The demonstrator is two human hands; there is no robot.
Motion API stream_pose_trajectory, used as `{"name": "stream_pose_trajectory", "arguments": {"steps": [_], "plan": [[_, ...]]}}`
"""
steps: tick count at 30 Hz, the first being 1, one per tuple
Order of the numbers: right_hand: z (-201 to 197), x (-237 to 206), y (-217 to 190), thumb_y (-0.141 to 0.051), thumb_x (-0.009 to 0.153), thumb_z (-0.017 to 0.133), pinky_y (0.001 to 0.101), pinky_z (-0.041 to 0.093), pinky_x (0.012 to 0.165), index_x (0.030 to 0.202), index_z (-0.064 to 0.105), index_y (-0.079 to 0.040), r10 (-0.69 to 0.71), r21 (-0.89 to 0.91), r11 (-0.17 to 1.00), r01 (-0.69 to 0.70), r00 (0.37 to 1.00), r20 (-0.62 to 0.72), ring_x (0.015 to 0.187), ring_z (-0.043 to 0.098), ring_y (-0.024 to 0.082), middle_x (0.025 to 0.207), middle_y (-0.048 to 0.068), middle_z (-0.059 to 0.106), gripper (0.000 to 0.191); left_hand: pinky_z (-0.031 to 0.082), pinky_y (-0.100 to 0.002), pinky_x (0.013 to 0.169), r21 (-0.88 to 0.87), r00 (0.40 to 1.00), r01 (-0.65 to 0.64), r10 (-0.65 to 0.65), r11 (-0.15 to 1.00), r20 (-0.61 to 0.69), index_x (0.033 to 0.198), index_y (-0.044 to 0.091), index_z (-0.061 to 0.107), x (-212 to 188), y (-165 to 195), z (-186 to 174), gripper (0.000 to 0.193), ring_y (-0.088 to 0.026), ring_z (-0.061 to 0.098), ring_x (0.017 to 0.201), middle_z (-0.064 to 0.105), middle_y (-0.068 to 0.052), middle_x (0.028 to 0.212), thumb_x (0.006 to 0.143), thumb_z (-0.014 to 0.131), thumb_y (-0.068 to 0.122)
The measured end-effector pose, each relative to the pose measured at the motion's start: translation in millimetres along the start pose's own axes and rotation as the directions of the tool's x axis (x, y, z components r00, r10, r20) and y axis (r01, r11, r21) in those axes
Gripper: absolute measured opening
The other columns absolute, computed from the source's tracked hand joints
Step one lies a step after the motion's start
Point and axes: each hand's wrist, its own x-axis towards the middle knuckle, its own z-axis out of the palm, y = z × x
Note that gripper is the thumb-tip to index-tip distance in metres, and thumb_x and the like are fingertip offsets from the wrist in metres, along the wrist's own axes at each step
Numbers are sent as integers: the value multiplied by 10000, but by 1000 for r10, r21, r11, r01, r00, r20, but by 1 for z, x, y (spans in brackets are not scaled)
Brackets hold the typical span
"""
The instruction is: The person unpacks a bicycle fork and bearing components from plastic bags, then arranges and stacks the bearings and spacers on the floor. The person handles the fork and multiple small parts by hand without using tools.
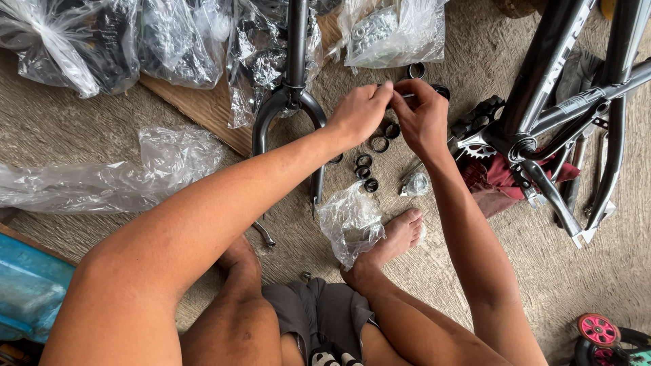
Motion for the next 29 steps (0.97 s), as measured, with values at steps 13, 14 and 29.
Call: {"name": "stream_pose_trajectory", "arguments": {"steps": [13,14,29], "plan": [[-1,-3,3,-166,1016,736,297,609,762,1161,715,24,-1,93,996,-1,1000,23,923,778,181,1076,128,768,240,535,-412,986,693,873,-375,486,616,40,1537,-24,255,6,-7,-9,958,-421,554,1249,250,-340,1530,757,808,21],[-2,-4,3,-164,1020,731,294,611,774,1172,710,27,-1,123,992,-3,1000,28,939,779,179,1084,126,766,245,577,-379,934,731,867,-374,495,570,57,1535,-28,269,8,-5,-7,932,-395,591,1212,276,-335,1524,761,788,-7],[-6,-12,28,-124,1015,706,268,590,723,1195,708,5,111,250,959,-134,988,106,871,766,134,960,90,790,222,628,-307,661,925,747,-327,653,194,127,1346,-135,562,27,8,8,347,-222,731,811,559,-286,1316,1043,588,31]]}}
